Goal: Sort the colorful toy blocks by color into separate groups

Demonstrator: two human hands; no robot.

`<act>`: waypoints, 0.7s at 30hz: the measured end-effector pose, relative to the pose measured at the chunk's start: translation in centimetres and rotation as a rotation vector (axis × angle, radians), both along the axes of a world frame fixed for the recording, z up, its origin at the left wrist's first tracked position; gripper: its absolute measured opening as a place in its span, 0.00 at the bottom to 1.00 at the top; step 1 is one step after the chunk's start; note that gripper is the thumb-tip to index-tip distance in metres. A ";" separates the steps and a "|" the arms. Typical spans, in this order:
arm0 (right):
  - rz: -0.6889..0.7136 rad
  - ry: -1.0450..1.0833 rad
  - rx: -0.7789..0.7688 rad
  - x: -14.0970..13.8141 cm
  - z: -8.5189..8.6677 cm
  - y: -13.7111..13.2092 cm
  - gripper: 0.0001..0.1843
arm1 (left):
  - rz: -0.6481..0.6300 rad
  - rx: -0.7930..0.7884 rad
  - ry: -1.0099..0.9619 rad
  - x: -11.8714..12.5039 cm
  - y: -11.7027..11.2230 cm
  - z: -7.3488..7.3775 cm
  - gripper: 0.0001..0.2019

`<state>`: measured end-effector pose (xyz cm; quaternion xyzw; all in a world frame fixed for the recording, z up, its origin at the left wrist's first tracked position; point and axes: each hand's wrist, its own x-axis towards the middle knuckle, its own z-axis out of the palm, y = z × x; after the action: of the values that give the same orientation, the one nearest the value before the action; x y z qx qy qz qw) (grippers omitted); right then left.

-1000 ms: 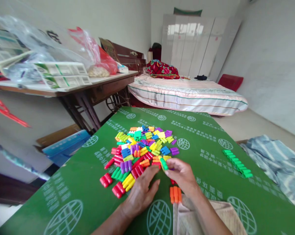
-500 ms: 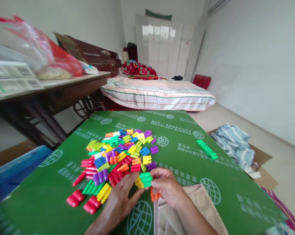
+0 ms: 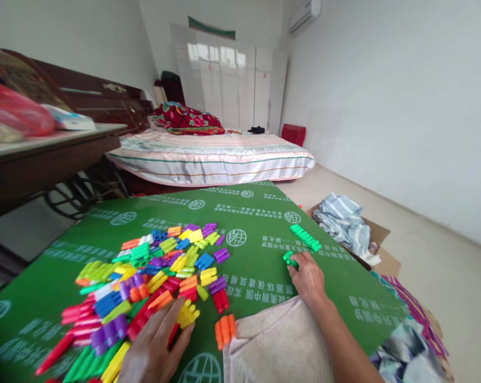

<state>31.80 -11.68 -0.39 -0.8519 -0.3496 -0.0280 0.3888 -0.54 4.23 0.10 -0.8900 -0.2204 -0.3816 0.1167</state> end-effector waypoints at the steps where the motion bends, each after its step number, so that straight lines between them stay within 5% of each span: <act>1: -0.032 -0.048 -0.071 0.7 -0.2 -0.4 0.09 | 0.000 0.006 0.009 0.0 0.1 -0.1 0.19; 5: -0.103 -0.169 -0.259 1.9 -0.7 -1.1 0.09 | 0.024 -0.007 0.049 -0.3 0.4 -0.8 0.21; 21: -0.251 -0.188 -0.386 2.9 -0.8 -1.0 0.11 | 0.005 0.070 0.088 -0.3 1.4 -1.3 0.22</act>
<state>34.65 -12.66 -1.18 -0.9408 -0.2746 -0.0878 0.1780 -0.81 5.67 -1.18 -0.9008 -0.2036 -0.3494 0.1582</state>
